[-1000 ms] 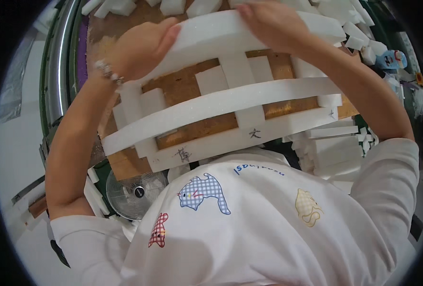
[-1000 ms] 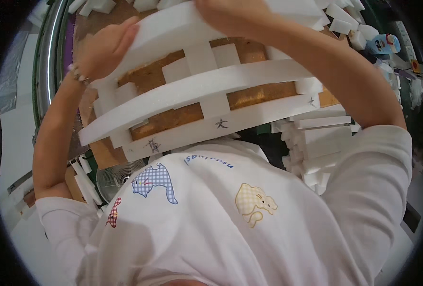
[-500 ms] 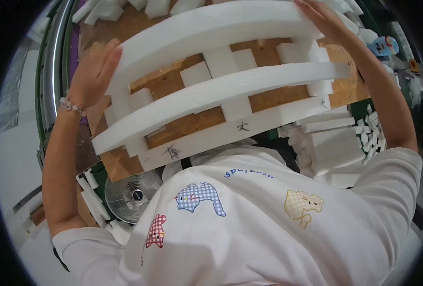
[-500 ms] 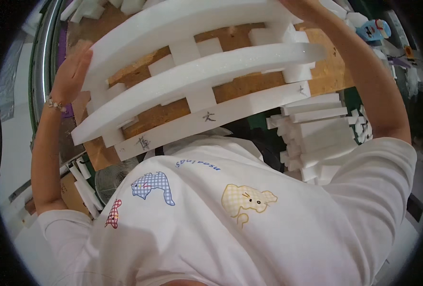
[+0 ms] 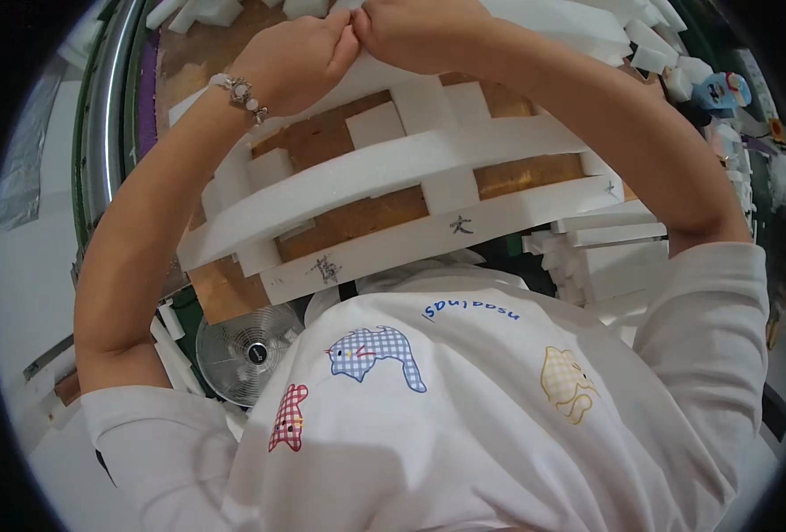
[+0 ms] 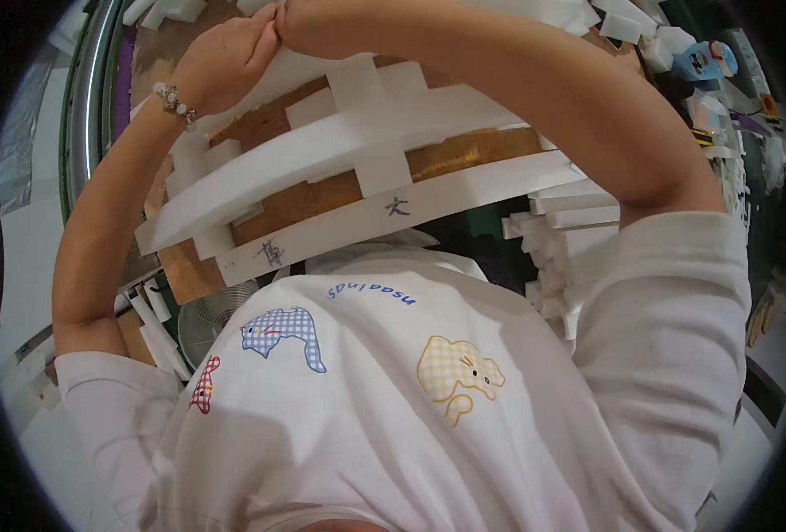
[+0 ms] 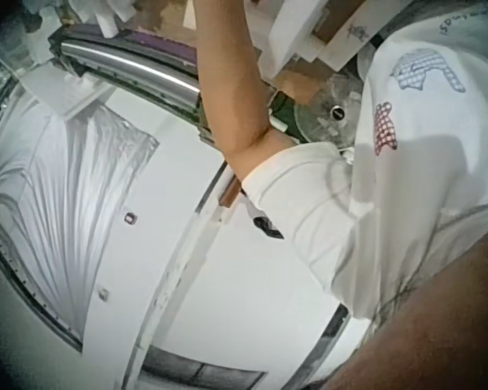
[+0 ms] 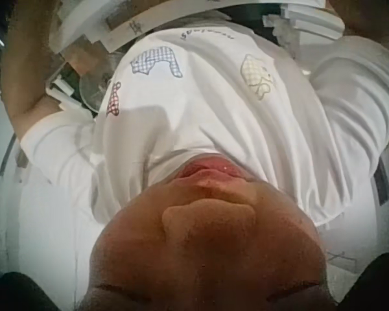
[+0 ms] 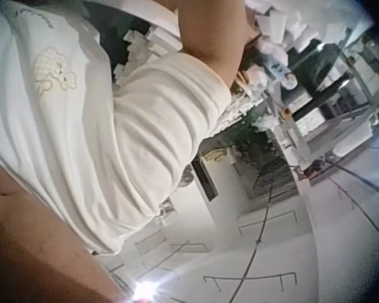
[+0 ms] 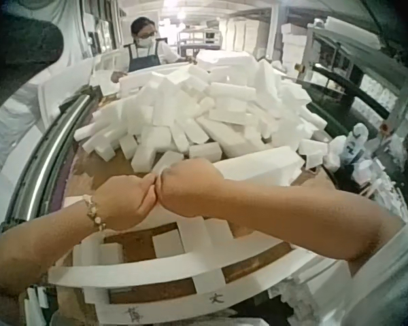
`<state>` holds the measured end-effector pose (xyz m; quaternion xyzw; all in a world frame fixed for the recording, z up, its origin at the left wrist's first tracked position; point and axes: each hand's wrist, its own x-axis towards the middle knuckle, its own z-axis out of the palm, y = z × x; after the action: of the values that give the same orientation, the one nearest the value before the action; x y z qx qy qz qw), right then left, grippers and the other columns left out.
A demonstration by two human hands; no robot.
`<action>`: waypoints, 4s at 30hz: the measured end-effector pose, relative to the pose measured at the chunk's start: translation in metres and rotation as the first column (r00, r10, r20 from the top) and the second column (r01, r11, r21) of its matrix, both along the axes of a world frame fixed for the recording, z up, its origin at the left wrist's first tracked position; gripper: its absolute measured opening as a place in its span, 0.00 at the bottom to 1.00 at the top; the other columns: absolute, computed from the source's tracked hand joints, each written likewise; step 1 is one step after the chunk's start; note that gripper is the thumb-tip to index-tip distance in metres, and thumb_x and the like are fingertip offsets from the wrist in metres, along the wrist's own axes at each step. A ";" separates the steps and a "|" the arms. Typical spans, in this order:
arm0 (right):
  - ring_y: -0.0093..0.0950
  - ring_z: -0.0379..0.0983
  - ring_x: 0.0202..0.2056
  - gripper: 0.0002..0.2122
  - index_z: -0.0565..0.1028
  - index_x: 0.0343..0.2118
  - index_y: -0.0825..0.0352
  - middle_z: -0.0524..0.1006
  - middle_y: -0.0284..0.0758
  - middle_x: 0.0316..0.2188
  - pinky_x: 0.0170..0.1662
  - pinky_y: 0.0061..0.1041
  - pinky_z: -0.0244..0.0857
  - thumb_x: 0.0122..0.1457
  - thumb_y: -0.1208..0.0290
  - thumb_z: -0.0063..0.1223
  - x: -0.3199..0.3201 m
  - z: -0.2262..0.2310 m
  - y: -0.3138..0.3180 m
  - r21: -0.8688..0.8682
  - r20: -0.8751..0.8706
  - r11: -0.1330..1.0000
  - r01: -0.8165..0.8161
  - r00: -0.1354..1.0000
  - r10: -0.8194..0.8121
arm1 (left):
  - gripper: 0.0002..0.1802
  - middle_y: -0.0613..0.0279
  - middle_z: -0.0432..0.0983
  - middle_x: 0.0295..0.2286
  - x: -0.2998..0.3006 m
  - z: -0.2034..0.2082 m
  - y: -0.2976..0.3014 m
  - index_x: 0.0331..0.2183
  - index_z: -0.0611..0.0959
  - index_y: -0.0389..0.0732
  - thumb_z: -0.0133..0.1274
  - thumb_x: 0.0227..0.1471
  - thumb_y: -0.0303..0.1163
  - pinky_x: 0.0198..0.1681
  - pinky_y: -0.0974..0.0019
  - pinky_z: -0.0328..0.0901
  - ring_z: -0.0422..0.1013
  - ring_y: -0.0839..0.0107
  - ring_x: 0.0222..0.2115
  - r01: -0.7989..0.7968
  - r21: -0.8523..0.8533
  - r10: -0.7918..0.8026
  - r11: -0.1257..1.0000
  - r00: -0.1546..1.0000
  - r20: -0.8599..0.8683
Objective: Assembling white foam protective packaging pieces at a manual workstation.
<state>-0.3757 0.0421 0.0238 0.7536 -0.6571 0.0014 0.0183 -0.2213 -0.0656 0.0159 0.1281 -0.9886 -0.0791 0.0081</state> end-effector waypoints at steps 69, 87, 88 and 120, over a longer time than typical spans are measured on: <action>0.25 0.67 0.48 0.23 0.71 0.49 0.68 0.73 0.33 0.45 0.53 0.25 0.59 0.47 0.87 0.57 -0.103 0.045 0.240 0.128 0.603 0.847 0.516 0.637 -0.480 | 0.33 0.57 0.73 0.48 0.248 0.025 0.078 0.50 0.75 0.39 0.65 0.37 0.26 0.55 0.62 0.61 0.68 0.61 0.51 -0.253 0.475 0.443 0.843 0.827 -0.346; 0.38 0.68 0.43 0.16 0.74 0.38 0.72 0.74 0.40 0.39 0.50 0.31 0.61 0.46 0.75 0.65 -0.035 0.081 -0.034 -0.112 0.154 0.983 0.148 0.980 -0.130 | 0.22 0.51 0.79 0.35 0.288 0.089 -0.204 0.39 0.82 0.38 0.64 0.40 0.38 0.44 0.56 0.67 0.75 0.55 0.38 -0.304 -0.191 0.286 0.933 0.951 -0.116; 0.38 0.68 0.44 0.16 0.74 0.38 0.72 0.74 0.40 0.39 0.50 0.31 0.61 0.46 0.75 0.66 -0.038 0.079 -0.038 -0.146 0.141 0.981 0.129 0.984 -0.109 | 0.22 0.51 0.79 0.35 0.290 0.091 -0.203 0.39 0.82 0.38 0.64 0.40 0.38 0.44 0.56 0.67 0.75 0.55 0.38 -0.301 -0.181 0.285 0.936 0.952 -0.112; 0.51 0.74 0.43 0.21 0.77 0.31 0.78 0.77 0.54 0.35 0.52 0.55 0.61 0.43 0.61 0.61 0.319 0.055 -0.316 -0.156 0.334 0.892 -0.424 0.827 0.452 | 0.32 0.80 0.66 0.55 0.711 0.058 -0.356 0.52 0.74 0.68 0.63 0.45 0.33 0.57 0.26 0.51 0.60 0.67 0.57 -0.697 -0.717 0.999 0.014 -0.023 0.042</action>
<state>-0.0569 -0.2736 0.0785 0.8695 -0.4580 0.1688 -0.0751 0.4900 -0.4213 0.0737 0.7496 -0.5812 0.2466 -0.1986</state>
